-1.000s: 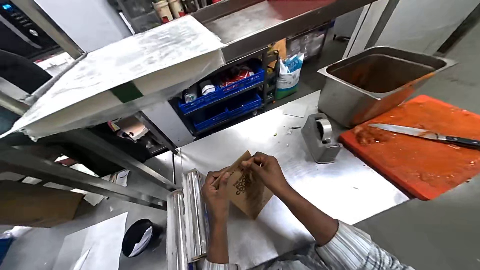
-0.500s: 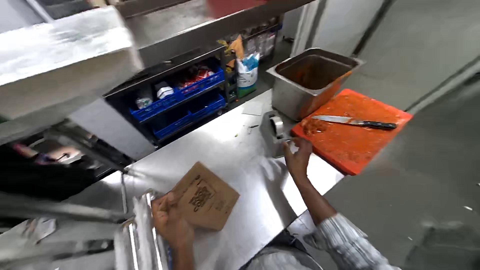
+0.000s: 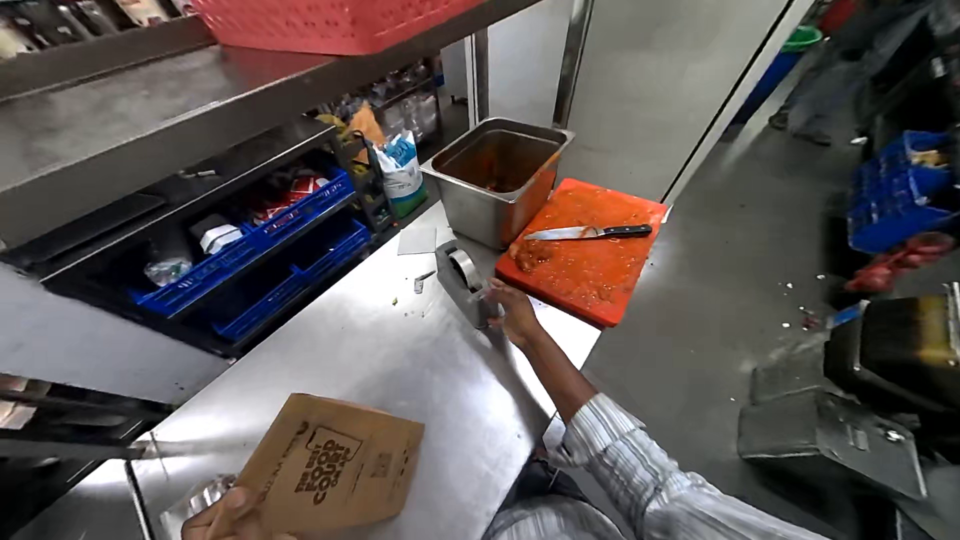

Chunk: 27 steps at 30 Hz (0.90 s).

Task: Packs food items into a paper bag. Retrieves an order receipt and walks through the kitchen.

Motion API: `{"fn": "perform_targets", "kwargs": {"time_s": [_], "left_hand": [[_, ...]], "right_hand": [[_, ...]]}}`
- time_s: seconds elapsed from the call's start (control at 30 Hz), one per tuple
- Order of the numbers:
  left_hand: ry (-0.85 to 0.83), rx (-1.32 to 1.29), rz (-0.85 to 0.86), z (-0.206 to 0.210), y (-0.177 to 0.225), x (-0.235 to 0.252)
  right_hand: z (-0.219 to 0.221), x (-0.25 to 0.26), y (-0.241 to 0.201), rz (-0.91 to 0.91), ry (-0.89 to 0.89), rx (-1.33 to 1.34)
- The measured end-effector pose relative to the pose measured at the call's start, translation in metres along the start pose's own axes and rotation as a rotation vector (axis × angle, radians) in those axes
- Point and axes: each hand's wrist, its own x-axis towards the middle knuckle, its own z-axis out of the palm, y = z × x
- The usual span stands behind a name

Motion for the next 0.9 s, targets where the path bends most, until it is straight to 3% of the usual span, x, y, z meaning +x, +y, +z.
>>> {"fn": "perform_targets", "kwargs": {"time_s": [0.17, 0.4, 0.57, 0.67, 0.77, 0.9], "left_hand": [[0.018, 0.003, 0.002, 0.004, 0.002, -0.002], [0.095, 0.028, 0.014, 0.003, 0.001, -0.005], [0.087, 0.005, 0.039, 0.0, 0.002, -0.008], [0.093, -0.043, 0.043, 0.002, -0.003, -0.012], [0.142, -0.046, -0.034, 0.004, 0.001, -0.018], [0.134, -0.018, -0.067, -0.002, 0.004, -0.022]], "right_hand": [[-0.014, 0.003, 0.039, -0.112, -0.017, 0.016], [-0.029, 0.022, 0.025, -0.491, -0.007, -0.817], [-0.055, 0.016, 0.009, -0.406, -0.067, -0.713], [-0.017, -0.049, -0.013, -0.357, -0.219, -0.367], [0.052, -0.134, -0.008, -0.204, -0.603, -0.131], [0.136, -0.205, 0.014, -0.032, -0.912, -0.139]]}}
